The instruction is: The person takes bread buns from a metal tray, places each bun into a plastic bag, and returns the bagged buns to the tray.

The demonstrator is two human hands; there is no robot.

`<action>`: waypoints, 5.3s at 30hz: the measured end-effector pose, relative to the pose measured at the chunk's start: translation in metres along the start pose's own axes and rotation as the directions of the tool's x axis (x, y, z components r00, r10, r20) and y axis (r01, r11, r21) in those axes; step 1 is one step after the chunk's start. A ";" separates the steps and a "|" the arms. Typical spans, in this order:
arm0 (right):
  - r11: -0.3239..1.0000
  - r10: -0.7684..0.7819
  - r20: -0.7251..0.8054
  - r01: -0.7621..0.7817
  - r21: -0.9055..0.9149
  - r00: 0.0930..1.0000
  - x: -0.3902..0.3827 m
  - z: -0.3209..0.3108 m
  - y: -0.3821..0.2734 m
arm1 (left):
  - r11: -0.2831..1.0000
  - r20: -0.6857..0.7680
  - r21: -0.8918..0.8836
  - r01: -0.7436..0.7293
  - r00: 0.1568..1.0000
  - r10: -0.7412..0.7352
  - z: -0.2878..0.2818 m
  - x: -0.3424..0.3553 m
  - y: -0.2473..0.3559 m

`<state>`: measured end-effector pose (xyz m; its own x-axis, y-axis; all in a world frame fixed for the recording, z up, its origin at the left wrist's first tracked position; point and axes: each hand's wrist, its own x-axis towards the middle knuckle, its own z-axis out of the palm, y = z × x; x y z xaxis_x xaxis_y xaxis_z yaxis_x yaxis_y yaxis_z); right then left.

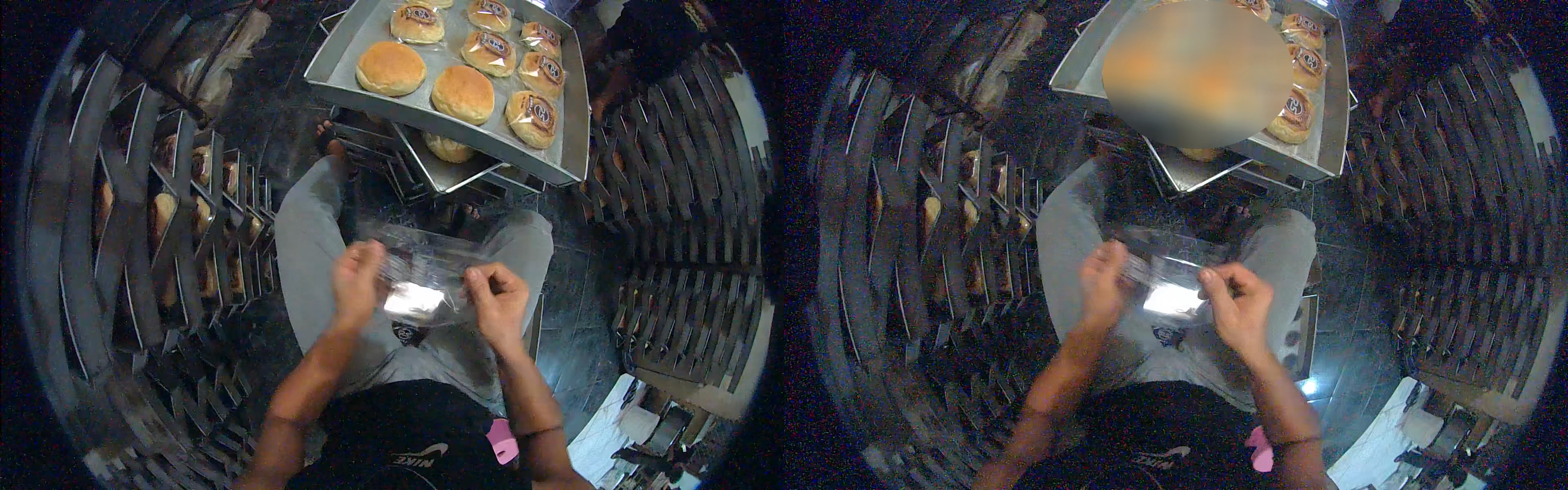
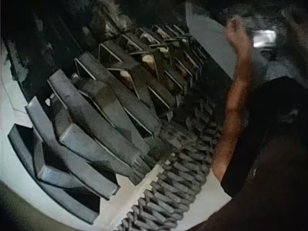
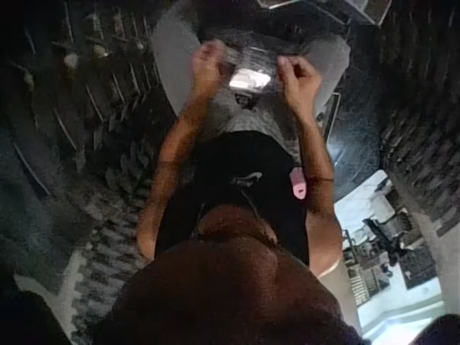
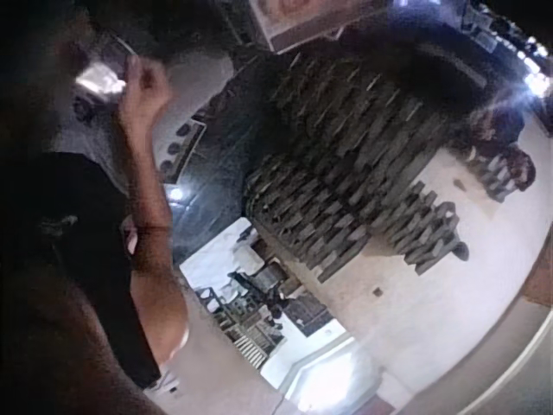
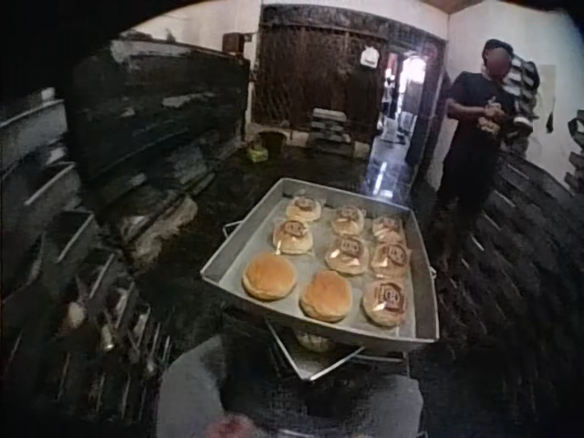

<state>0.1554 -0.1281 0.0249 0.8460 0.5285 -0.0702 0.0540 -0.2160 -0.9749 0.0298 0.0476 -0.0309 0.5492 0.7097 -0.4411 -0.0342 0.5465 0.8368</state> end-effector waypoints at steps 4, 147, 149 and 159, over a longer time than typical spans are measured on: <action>0.808 -0.527 0.148 0.547 -0.219 0.837 0.112 0.012 -0.102 | 0.946 0.000 -0.283 0.160 0.986 -0.166 -0.022 0.032 0.033; 0.224 -0.879 0.266 0.834 -0.505 0.397 0.130 -0.016 -0.118 | 0.772 0.588 0.607 -0.191 0.762 -0.273 0.045 0.031 -0.081; 0.236 -0.886 0.241 0.833 -0.500 0.396 0.123 -0.010 -0.085 | 0.745 0.570 0.635 -0.204 0.774 -0.274 0.036 0.050 -0.111; 0.103 -0.967 0.164 0.891 -0.442 0.193 0.144 -0.007 -0.148 | 0.910 0.415 0.415 -0.006 0.891 -0.184 0.011 0.093 -0.142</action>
<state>0.2729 -0.0262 0.1605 0.0246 0.4455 0.8950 0.9939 0.0857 -0.0700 0.0944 0.0311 -0.1873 0.8424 0.3471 -0.4122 0.3123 0.3088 0.8984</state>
